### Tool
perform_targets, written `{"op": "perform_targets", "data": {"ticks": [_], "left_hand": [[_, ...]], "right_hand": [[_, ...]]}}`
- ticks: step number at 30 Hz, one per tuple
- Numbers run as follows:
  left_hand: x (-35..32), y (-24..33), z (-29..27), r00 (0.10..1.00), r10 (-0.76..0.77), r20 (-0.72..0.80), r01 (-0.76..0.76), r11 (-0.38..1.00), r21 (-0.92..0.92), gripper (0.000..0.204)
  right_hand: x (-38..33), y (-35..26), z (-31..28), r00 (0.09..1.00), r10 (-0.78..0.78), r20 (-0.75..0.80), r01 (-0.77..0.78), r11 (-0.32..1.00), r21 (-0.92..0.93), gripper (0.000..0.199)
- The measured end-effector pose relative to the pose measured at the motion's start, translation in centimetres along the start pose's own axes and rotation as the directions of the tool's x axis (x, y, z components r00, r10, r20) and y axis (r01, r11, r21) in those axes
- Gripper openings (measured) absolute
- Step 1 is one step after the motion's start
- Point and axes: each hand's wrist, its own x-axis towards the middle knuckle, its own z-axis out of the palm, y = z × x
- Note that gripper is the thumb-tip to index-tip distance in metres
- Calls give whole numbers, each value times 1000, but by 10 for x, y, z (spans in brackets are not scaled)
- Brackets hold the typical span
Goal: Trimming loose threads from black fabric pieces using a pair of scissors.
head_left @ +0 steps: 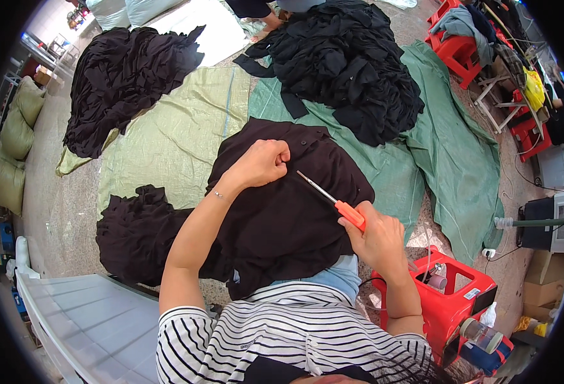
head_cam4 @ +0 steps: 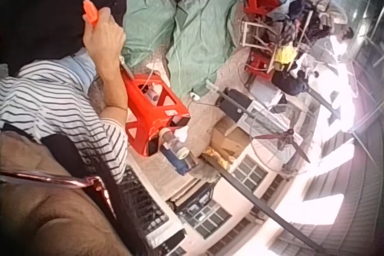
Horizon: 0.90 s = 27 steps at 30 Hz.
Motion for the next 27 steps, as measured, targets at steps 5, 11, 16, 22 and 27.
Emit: {"op": "perform_targets", "data": {"ticks": [5, 11, 16, 22, 27], "left_hand": [[-3, -6, 4, 997, 57, -43, -56, 998, 21, 12], [-4, -6, 6, 996, 52, -68, -52, 999, 5, 11], [14, 11, -8, 989, -17, -147, 30, 995, 91, 17], [53, 2, 6, 988, 127, 82, -144, 957, 253, 26], [57, -9, 19, 993, 100, 56, -108, 980, 167, 18]], "right_hand": [[1, 1, 7, 1000, -21, -2, 20, 998, -55, 34], [-1, 3, 8, 1000, 11, 8, -10, 999, -53, 33], [0, 7, 0, 986, 82, -142, -82, 997, 6, 27], [10, 16, -5, 982, 114, -153, -119, 993, -25, 29], [15, 20, -3, 988, 119, -97, -125, 990, -62, 31]]}}
